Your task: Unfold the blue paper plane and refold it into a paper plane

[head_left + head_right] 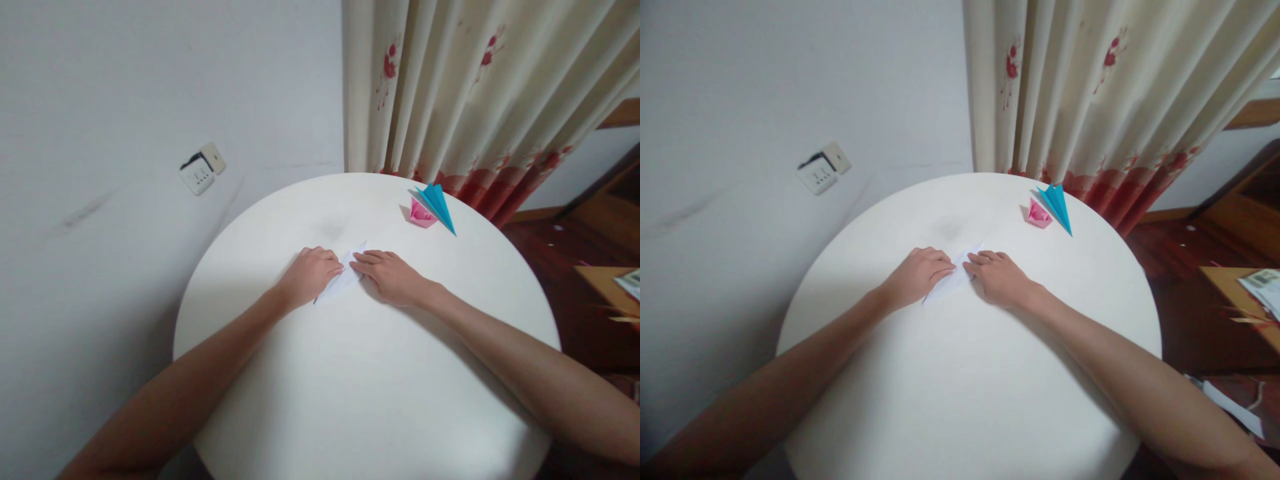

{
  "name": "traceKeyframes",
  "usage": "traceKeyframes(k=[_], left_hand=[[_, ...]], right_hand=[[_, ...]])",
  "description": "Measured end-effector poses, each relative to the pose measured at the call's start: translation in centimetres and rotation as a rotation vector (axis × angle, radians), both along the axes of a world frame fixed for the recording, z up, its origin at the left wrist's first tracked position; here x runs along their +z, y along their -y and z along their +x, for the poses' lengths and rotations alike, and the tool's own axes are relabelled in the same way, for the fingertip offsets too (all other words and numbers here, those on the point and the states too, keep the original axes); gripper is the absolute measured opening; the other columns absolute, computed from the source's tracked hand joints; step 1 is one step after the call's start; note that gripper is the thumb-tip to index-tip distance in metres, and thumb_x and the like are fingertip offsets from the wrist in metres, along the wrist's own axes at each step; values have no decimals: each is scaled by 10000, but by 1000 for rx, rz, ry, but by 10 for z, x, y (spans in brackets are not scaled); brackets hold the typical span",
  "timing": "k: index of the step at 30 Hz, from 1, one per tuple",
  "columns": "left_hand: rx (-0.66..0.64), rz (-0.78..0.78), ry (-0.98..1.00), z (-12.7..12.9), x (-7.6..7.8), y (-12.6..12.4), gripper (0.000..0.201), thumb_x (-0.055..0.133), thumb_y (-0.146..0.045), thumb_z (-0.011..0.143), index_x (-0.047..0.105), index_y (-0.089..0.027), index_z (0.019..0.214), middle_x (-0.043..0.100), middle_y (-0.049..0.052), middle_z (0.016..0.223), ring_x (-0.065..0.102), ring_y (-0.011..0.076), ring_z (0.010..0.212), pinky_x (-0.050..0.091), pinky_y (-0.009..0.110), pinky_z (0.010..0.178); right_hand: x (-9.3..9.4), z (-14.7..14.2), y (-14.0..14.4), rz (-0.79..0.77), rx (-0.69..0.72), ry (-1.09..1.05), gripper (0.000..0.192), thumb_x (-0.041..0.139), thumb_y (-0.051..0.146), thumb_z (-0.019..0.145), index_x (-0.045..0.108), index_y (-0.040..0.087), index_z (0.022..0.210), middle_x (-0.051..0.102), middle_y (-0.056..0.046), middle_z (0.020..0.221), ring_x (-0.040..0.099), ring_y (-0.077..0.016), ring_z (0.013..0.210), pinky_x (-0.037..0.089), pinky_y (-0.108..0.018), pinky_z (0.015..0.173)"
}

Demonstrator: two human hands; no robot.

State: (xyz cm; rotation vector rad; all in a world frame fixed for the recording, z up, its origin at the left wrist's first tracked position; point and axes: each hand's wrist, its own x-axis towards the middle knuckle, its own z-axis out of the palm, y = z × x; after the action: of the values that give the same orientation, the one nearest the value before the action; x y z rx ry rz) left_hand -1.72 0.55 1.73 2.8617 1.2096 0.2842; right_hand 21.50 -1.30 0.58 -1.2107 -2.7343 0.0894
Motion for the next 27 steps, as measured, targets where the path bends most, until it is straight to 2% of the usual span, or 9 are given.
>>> traceKeyframes(k=[4, 7, 9, 11, 14, 17, 19, 22, 27], left_hand=[[46, 41, -47, 7, -8, 14, 362, 386, -357, 1033, 652, -181, 1204, 660, 95, 1277, 561, 249, 1224, 392, 415, 1028], [80, 59, -87, 13, -19, 25, 485, 341, -422, 1036, 533, -116, 1360, 508, 166, 1459, 431, 275, 1382, 309, 460, 1129], [95, 49, -115, 15, -24, 29, 557, 335, -465, 1028, 455, -95, 1427, 428, 194, 1514, 365, 286, 1430, 262, 474, 1162], [98, 35, -134, 13, -27, 30, 593, 335, -485, 1021, 397, -100, 1468, 373, 198, 1545, 310, 294, 1459, 219, 489, 1181], [79, 2, -154, 8, -28, 29, 634, 328, -492, 1017, 307, -99, 1515, 276, 193, 1589, 231, 293, 1489, 192, 498, 1188], [63, -48, -169, 5, -26, 27, 673, 311, -514, 1016, 241, -98, 1541, 211, 188, 1610, 179, 289, 1504, 190, 498, 1185], [58, -84, -177, 5, -25, 25, 691, 302, -534, 1013, 214, -110, 1552, 192, 180, 1616, 159, 292, 1507, 175, 512, 1185], [62, -125, -187, 2, -23, 22, 722, 303, -567, 1003, 170, -136, 1566, 153, 155, 1628, 123, 302, 1513, 154, 543, 1184], [170, -135, -215, -7, -23, 19, 748, 323, -578, 993, 207, -99, 1555, 154, 200, 1615, 133, 346, 1505, 172, 595, 1166]], right_hand=[[13, -8, 13, 27, -130, 90, 441, 433, 90, 905, 574, 172, 1314, 632, -138, 1278, 563, -294, 1138, 441, -401, 904], [15, -14, 16, 29, -196, 68, 361, 411, 148, 953, 570, 156, 1277, 677, -148, 1111, 584, -289, 1031, 441, -383, 852], [11, -18, 15, 52, -209, 26, 348, 397, 218, 984, 558, 145, 1283, 657, -167, 1157, 570, -303, 1063, 445, -399, 865], [2, -20, 14, 91, -169, -9, 381, 400, 237, 985, 529, 128, 1327, 581, -189, 1322, 504, -323, 1211, 419, -435, 963], [-12, -21, 11, 150, -105, -34, 494, 400, 176, 953, 425, 80, 1437, 347, -194, 1557, 260, -325, 1448, 237, -507, 1153], [-21, -19, 7, 168, -87, -49, 550, 382, 157, 944, 365, 54, 1484, 215, -184, 1618, 106, -317, 1507, 104, -540, 1198], [-23, -17, 5, 137, -42, -53, 549, 351, 192, 975, 332, 63, 1508, 223, -170, 1618, 118, -295, 1510, 101, -534, 1204], [-24, -13, 1, 52, -11, -52, 573, 312, 337, 1026, 273, 84, 1538, 276, -166, 1598, 210, -278, 1492, 185, -531, 1188], [-20, -10, 3, 26, -59, -33, 653, 322, 520, 1015, 321, 112, 1525, 316, -178, 1580, 294, -330, 1452, 253, -559, 1141]])
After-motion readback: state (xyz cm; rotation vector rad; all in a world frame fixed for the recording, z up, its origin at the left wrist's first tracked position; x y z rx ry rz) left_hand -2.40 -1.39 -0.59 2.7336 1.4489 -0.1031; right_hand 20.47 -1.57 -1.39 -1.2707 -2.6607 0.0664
